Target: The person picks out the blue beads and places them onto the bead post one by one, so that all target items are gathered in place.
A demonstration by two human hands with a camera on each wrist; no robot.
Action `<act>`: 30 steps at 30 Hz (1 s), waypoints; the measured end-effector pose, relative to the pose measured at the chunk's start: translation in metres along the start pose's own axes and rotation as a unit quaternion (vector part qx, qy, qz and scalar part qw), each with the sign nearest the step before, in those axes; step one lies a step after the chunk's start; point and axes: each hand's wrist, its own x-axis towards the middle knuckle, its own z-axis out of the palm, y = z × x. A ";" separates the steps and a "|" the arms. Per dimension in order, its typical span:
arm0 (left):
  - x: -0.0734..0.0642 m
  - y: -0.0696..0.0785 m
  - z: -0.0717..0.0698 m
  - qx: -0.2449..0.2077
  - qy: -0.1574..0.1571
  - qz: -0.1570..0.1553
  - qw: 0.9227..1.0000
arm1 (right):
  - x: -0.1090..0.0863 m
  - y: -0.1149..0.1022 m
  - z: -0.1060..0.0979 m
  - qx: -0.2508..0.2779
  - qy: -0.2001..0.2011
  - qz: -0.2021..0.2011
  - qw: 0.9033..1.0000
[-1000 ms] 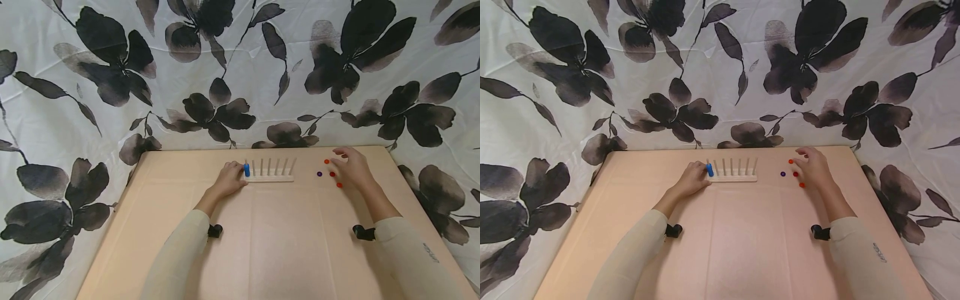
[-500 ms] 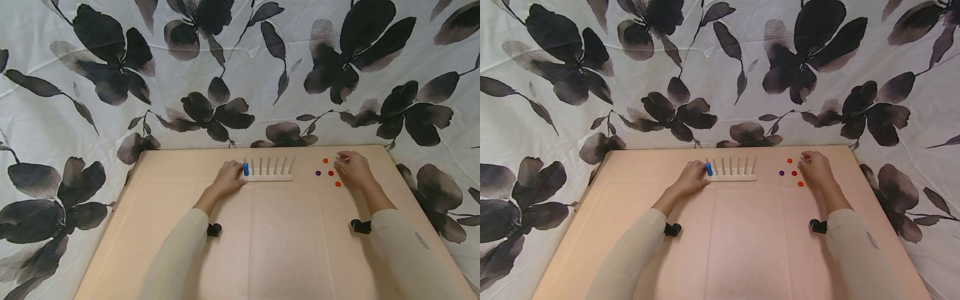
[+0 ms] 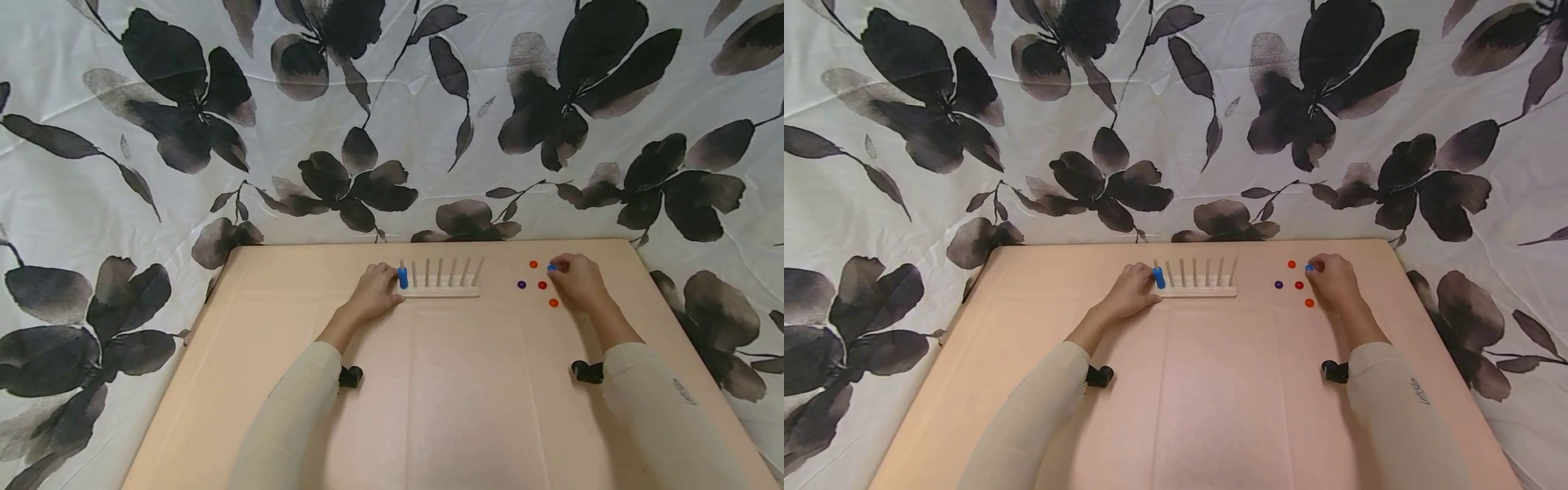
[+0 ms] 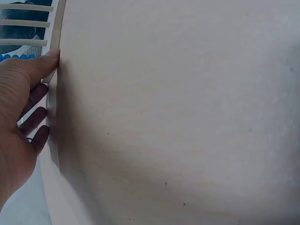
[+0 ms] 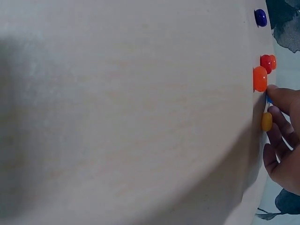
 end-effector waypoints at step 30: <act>0.000 0.000 0.001 -0.003 0.001 -0.002 1.000 | -0.012 -0.012 -0.004 -0.001 0.024 -0.036 0.999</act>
